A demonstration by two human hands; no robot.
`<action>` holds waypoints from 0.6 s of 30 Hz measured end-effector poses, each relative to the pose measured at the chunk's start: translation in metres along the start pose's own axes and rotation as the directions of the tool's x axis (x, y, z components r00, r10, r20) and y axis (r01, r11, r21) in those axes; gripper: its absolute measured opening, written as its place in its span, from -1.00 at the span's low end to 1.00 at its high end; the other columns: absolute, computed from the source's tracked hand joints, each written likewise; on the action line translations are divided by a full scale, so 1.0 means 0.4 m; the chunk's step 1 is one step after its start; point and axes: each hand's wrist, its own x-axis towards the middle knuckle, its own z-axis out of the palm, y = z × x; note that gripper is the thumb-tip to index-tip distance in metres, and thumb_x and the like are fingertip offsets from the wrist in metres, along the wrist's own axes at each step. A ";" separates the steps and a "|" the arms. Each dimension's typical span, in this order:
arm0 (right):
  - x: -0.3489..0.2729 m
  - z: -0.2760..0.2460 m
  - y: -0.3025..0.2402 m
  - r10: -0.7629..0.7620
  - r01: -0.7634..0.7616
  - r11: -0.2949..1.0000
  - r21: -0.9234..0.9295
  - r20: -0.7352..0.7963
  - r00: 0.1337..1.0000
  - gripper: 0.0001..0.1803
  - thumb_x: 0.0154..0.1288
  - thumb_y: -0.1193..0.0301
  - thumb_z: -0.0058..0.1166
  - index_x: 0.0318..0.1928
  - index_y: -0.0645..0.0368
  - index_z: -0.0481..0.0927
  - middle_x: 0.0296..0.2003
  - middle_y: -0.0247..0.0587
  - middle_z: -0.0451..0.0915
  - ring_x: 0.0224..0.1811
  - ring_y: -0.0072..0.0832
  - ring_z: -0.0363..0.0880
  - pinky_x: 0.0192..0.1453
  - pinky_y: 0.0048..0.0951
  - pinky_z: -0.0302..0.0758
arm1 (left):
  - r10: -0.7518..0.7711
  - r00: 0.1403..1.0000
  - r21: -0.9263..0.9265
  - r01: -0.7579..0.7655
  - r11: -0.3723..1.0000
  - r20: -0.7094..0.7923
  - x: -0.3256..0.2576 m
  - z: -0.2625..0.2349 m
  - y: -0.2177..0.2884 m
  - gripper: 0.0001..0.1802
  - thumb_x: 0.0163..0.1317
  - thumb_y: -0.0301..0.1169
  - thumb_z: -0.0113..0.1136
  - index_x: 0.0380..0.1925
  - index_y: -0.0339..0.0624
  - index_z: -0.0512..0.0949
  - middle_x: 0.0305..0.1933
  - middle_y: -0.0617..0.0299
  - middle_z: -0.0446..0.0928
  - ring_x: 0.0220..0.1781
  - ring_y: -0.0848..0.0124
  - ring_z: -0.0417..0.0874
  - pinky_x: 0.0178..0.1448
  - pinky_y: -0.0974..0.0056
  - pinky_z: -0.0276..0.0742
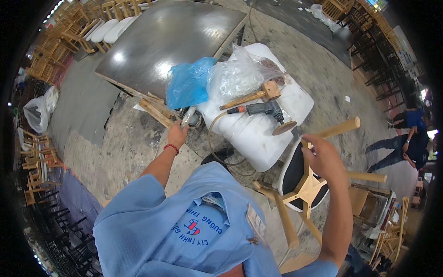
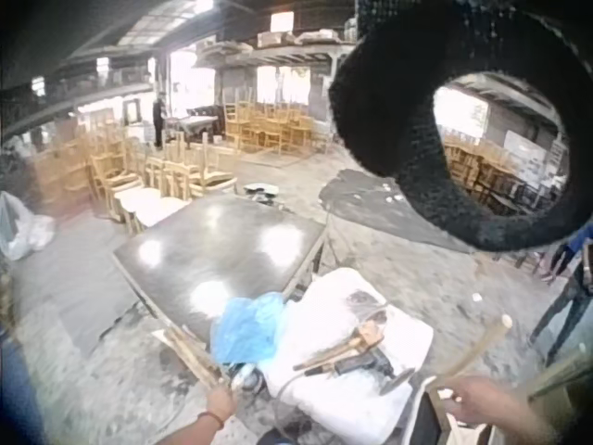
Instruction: The person assembles wooden chairs by attaching white cushioned seats to chair frames, using a power sander to smooth the leg ends, and tapping the legs with a wooden mallet to secure them. The person repeats this process for multiple chairs in a workshop setting.
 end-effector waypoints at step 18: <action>0.677 0.529 -0.036 0.464 -0.436 -0.015 0.900 0.393 0.794 -0.44 0.30 0.54 -0.20 0.33 0.21 0.32 -0.24 0.03 0.61 -0.45 -0.34 0.65 -0.50 -0.40 0.59 | 0.080 0.851 -0.139 -0.009 0.990 0.519 0.076 -0.119 0.200 -0.44 0.21 -0.24 0.25 0.08 -0.47 0.45 0.15 -0.24 0.48 0.04 -0.01 0.61 0.15 0.13 0.50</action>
